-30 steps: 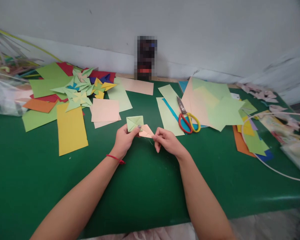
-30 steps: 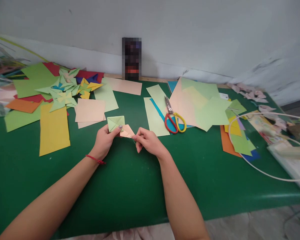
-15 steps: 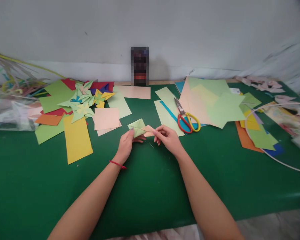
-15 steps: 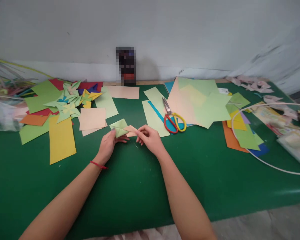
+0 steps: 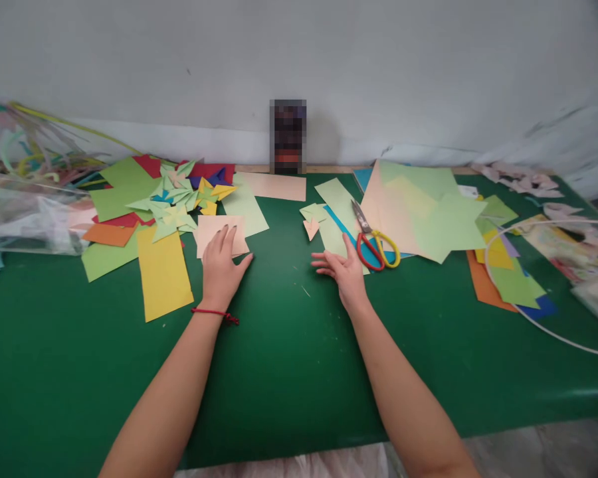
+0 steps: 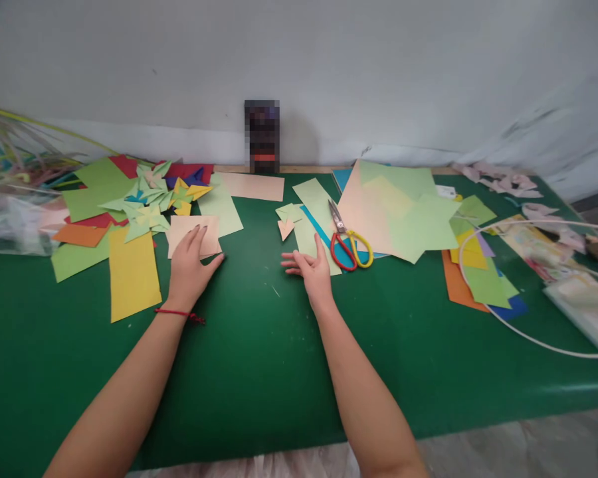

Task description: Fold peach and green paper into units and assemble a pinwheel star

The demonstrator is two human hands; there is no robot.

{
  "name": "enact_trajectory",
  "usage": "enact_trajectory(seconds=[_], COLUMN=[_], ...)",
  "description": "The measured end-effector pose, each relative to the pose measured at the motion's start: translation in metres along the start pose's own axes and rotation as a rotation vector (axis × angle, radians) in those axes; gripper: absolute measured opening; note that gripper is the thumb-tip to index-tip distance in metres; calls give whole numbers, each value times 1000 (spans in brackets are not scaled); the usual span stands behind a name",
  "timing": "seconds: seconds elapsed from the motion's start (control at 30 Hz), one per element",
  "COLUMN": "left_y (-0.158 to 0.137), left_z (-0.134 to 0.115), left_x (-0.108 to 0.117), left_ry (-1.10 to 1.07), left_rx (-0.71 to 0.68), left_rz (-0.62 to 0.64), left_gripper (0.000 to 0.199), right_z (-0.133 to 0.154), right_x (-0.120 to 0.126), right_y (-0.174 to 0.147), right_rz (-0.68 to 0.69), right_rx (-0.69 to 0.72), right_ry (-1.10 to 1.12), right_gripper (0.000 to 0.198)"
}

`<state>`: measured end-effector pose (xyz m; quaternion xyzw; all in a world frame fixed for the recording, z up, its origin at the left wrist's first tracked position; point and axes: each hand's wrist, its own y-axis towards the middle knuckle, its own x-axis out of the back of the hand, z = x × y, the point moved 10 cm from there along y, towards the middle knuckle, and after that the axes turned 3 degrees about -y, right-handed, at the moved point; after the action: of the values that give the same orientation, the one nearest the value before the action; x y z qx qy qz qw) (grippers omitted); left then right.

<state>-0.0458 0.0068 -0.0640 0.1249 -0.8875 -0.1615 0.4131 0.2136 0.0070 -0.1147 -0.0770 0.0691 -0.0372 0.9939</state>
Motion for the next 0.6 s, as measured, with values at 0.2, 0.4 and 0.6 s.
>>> enact_trajectory(seconds=[0.2,0.4,0.6], left_y=[0,4,5], left_z=[16,22,24], left_x=[-9,-2,0], left_ry=[-28,-103,-168], left_rx=[42,84,132], left_rz=[49,37,-25], left_gripper=[28,17,15], right_z=[-6,-7,-5], right_x=[-6,-10,-13], right_y=[0,-3,-5], right_rz=[54,91,109], right_rx=[10,7,22], right_ry=[-152,-194,-221], right_gripper=[48,34,31])
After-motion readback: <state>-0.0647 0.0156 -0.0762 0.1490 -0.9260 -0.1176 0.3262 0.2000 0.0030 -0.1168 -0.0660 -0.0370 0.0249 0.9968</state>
